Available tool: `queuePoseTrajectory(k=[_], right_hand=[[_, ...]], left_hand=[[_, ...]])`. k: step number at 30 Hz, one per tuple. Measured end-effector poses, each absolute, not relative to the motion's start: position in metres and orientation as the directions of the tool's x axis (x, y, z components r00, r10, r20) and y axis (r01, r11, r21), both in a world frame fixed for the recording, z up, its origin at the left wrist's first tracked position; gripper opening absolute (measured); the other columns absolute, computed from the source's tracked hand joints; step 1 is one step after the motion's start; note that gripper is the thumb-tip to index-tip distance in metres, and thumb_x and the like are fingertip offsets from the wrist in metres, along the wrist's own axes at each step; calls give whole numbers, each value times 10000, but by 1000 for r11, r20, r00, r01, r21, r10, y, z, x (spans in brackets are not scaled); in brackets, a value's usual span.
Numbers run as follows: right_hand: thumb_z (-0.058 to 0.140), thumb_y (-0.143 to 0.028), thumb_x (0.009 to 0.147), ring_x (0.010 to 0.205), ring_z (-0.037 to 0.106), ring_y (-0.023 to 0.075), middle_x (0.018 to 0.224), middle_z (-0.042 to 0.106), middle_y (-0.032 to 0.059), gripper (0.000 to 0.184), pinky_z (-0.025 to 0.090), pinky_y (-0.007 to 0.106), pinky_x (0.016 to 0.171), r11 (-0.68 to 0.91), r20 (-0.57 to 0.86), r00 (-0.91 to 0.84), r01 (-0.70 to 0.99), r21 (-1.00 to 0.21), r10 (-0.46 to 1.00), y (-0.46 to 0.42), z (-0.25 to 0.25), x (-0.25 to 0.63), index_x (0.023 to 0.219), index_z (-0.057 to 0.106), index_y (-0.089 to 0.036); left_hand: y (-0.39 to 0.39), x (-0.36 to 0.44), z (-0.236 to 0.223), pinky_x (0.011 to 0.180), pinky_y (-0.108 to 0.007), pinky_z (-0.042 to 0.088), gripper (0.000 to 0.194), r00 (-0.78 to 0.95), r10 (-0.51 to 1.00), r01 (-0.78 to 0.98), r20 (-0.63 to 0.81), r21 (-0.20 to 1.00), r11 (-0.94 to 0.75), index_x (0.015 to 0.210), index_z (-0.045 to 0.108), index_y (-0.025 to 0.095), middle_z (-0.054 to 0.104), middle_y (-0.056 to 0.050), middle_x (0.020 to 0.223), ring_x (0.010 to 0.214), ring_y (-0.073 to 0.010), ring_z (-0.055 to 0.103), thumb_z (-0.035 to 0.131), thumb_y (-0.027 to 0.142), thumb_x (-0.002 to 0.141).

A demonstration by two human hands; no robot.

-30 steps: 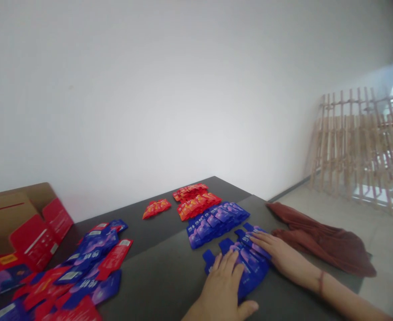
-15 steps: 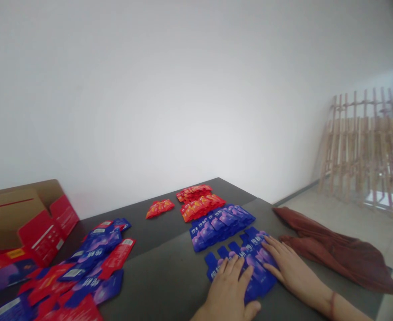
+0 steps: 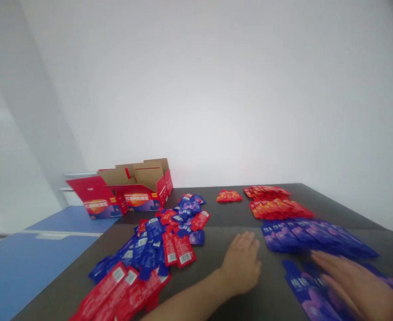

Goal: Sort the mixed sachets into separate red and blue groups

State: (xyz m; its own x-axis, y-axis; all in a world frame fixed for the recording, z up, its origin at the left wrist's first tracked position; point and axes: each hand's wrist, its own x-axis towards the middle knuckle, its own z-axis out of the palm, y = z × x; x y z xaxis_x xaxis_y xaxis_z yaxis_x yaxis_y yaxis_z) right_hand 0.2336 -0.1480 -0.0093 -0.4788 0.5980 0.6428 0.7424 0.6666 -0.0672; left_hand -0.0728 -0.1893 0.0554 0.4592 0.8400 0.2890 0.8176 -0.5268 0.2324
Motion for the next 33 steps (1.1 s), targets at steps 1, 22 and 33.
queuePoseTrajectory(k=[1,22,33], right_hand=[[489,-453,840,1050,591,272,1180,629,80,384,454,429,918,712,599,-545,700,-60,586,-152,3,199,1158,616,-281],[438,-162,797,1113,529,225,1199,599,126,391,378,333,989,847,391,-754,430,-314,528,-115,14,-132,1160,576,-116],[490,-87,702,1230,427,234,1313,494,158,622,312,420,1063,819,599,-588,215,-531,543,-115,10,-109,1320,419,-105]], left_hand=[[-189,-95,57,1129,-428,178,548,367,891,886,266,192,-422,1352,372,82,298,-161,1467,1364,-272,232,415,351,877],[-189,-236,42,1024,-457,302,352,-86,928,989,362,-81,123,1128,607,124,609,-120,1178,1150,-264,496,433,176,826],[-192,-245,73,1054,-454,272,351,33,911,997,411,-76,-2,1037,645,112,646,-132,1120,1113,-243,546,358,66,840]])
